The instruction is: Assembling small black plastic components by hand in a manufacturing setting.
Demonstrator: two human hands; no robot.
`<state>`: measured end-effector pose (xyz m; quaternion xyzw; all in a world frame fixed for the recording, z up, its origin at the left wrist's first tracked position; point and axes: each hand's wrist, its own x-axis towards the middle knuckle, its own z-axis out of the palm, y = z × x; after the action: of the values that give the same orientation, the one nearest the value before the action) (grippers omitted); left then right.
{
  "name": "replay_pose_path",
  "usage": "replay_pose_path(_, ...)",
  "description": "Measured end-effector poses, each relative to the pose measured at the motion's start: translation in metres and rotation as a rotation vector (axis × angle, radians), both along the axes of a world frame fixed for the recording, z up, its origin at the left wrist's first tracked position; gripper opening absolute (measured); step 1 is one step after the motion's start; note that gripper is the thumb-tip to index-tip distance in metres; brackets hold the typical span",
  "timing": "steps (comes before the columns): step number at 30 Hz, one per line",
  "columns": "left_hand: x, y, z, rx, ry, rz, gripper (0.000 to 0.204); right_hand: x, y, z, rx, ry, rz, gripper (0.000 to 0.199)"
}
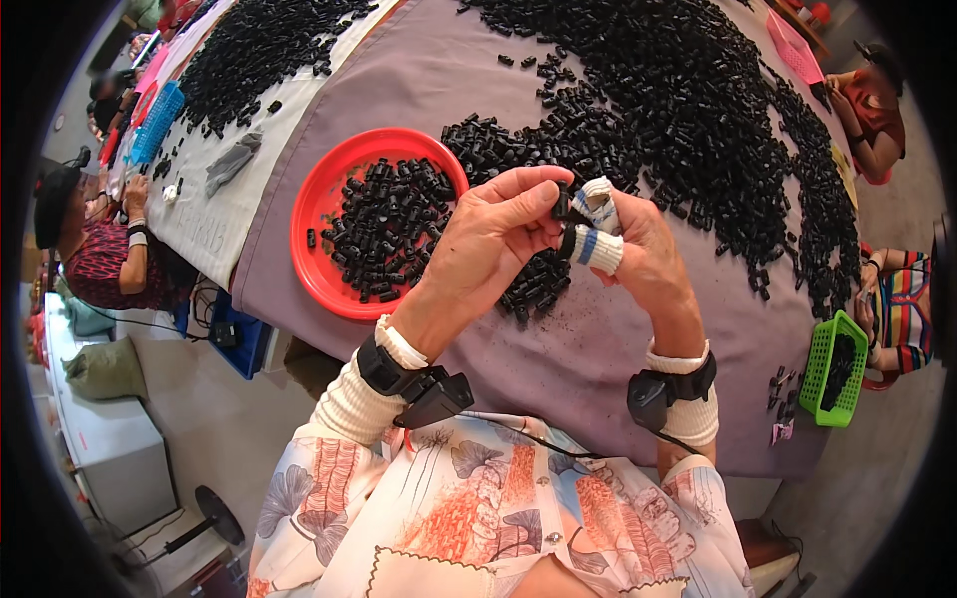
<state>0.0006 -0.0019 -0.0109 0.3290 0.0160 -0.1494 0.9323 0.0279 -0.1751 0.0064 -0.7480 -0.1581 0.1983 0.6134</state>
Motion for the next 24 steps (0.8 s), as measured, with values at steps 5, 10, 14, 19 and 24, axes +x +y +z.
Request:
replay_pose_path(5, 0.0, -0.001, 0.0, -0.021, -0.032, -0.019, 0.023, 0.002, 0.004, 0.005, -0.083, -0.08, 0.031, 0.033)
replay_pose_path(10, 0.001, 0.0, -0.001, -0.02, -0.029, -0.054, 0.021, 0.008, 0.003, 0.004, -0.166, -0.186, 0.072, 0.039)
replay_pose_path(14, 0.002, 0.0, -0.001, 0.001, -0.032, -0.04, 0.021, 0.009, 0.004, 0.009, -0.2, -0.183, 0.095, 0.04)
replay_pose_path(19, 0.003, 0.001, -0.001, 0.044, -0.056, -0.054, 0.022, 0.01, 0.002, 0.011, -0.196, -0.163, 0.116, 0.04)
replay_pose_path(24, 0.003, 0.0, 0.003, 0.065, -0.045, -0.066, 0.023, 0.01, 0.002, 0.01, -0.173, -0.145, 0.127, 0.041)
